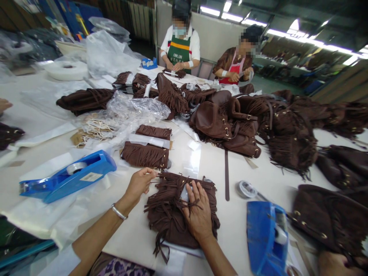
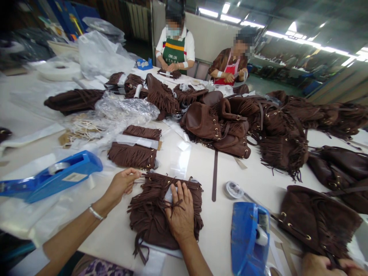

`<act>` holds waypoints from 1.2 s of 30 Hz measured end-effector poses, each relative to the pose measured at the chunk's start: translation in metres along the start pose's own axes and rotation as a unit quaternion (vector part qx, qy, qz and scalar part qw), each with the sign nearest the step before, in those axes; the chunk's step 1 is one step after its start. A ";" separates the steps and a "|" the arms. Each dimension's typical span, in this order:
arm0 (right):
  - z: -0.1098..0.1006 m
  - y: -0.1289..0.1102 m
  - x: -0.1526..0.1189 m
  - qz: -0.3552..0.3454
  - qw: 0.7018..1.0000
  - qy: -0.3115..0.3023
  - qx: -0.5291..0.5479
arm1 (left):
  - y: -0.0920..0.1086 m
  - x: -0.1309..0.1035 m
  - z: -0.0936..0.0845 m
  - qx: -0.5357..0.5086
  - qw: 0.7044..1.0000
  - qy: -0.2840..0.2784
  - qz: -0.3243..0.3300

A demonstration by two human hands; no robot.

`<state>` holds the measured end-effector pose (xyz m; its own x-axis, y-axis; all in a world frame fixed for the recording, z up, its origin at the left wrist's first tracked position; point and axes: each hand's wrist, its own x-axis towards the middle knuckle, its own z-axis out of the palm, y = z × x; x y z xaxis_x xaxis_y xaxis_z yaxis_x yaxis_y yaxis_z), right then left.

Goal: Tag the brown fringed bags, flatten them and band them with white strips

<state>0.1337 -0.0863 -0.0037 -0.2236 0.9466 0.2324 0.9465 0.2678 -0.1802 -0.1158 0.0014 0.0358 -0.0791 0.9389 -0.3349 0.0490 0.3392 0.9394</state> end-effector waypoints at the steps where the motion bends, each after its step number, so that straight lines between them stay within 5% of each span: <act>1: 0.000 0.000 0.000 0.001 1.000 -0.001 -0.001 | -0.002 -0.001 -0.004 0.018 1.000 0.014 0.003; 6: 0.002 0.001 0.000 0.002 1.000 -0.003 -0.003 | -0.013 -0.027 -0.025 0.100 0.992 0.067 0.033; 10: 0.002 0.001 0.000 0.000 1.000 0.005 0.000 | -0.028 -0.045 -0.021 0.114 0.993 -0.003 0.026; 20: 0.001 0.000 0.000 -0.002 1.000 0.011 0.003 | -0.029 -0.039 -0.028 -0.171 0.971 -0.109 -0.124; 27: 0.000 0.000 0.000 -0.002 1.000 0.004 -0.002 | -0.033 -0.038 -0.011 -0.272 0.945 -0.085 -0.159; 36: 0.001 0.001 0.000 -0.002 1.000 0.010 0.004 | -0.034 -0.042 -0.011 -0.158 0.981 -0.024 -0.112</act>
<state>0.1343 -0.0860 -0.0053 -0.2219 0.9419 0.2523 0.9440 0.2724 -0.1864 -0.1251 -0.0505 0.0190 -0.0055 0.8473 -0.5311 -0.2751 0.5093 0.8154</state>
